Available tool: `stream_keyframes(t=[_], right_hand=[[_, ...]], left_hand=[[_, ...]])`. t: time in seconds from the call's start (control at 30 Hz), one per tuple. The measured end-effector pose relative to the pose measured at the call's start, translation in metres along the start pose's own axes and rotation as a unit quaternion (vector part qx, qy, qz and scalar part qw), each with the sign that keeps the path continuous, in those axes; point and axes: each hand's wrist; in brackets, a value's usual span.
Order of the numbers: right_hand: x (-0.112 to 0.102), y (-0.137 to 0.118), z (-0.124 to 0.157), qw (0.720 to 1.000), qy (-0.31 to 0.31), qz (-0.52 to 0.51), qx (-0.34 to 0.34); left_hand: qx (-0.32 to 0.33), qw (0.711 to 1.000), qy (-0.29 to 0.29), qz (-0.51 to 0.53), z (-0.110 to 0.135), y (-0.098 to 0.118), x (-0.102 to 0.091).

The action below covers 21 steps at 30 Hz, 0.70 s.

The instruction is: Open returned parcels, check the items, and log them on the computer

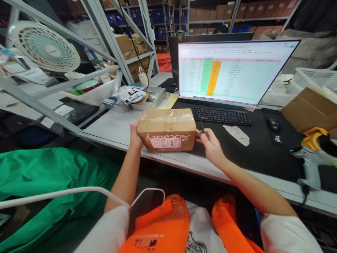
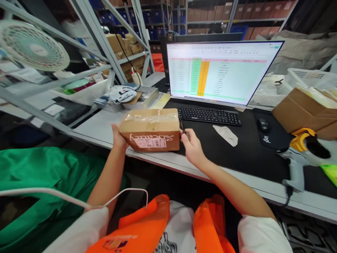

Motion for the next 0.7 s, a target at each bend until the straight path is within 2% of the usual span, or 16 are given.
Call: stream_keyframes(t=[0.03,0.1,0.17,0.23,0.3,0.33,0.37,0.4,0.43,0.47,0.53,0.6,0.7], right_hand=[[-0.003,-0.002,0.02,1.0,-0.001,0.022,-0.007],[-0.008,-0.004,0.051,0.994,-0.047,0.088,-0.033],[-0.016,-0.005,0.067,0.977,-0.105,0.171,-0.074],[-0.03,-0.005,0.071,0.953,-0.12,0.256,-0.112],[-0.047,-0.006,0.066,0.929,-0.097,0.33,-0.137],[-0.055,-0.006,0.063,0.916,-0.087,0.362,-0.148],[-0.062,-0.006,0.059,0.904,-0.082,0.389,-0.158],[-0.067,-0.007,0.054,0.892,-0.078,0.413,-0.167],[-0.071,-0.009,0.049,0.881,-0.075,0.434,-0.174],[-0.073,-0.01,0.044,0.871,-0.074,0.451,-0.178],[-0.075,-0.013,0.032,0.858,-0.079,0.472,-0.184],[-0.077,-0.015,0.02,0.854,-0.092,0.476,-0.192],[-0.081,-0.017,0.004,0.854,-0.114,0.465,-0.205]], left_hand=[[0.015,0.998,-0.031,-0.043,-0.021,-0.007,0.006],[0.058,0.985,-0.059,-0.15,-0.052,-0.02,0.019],[0.111,0.967,-0.037,-0.227,-0.061,-0.026,0.032],[0.181,0.946,0.016,-0.267,-0.044,-0.02,0.044],[0.259,0.919,0.037,-0.295,-0.007,-0.006,0.055],[0.289,0.908,0.013,-0.303,0.016,0.002,0.061],[0.316,0.895,-0.042,-0.312,0.038,0.01,0.069],[0.356,0.866,-0.116,-0.33,0.059,0.016,0.077],[0.38,0.84,-0.159,-0.354,0.076,0.021,0.086],[0.393,0.819,-0.17,-0.383,0.089,0.024,0.095],[0.407,0.794,-0.146,-0.427,0.103,0.025,0.112],[0.412,0.79,-0.109,-0.441,0.105,0.022,0.121],[0.421,0.791,-0.095,-0.434,0.1,0.019,0.123]])
Point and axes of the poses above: each hand's wrist, its own z-axis away from the middle knuckle, its own x-axis out of the palm, y = z × x, and after that the axes turned 2 degrees about y, right-handed
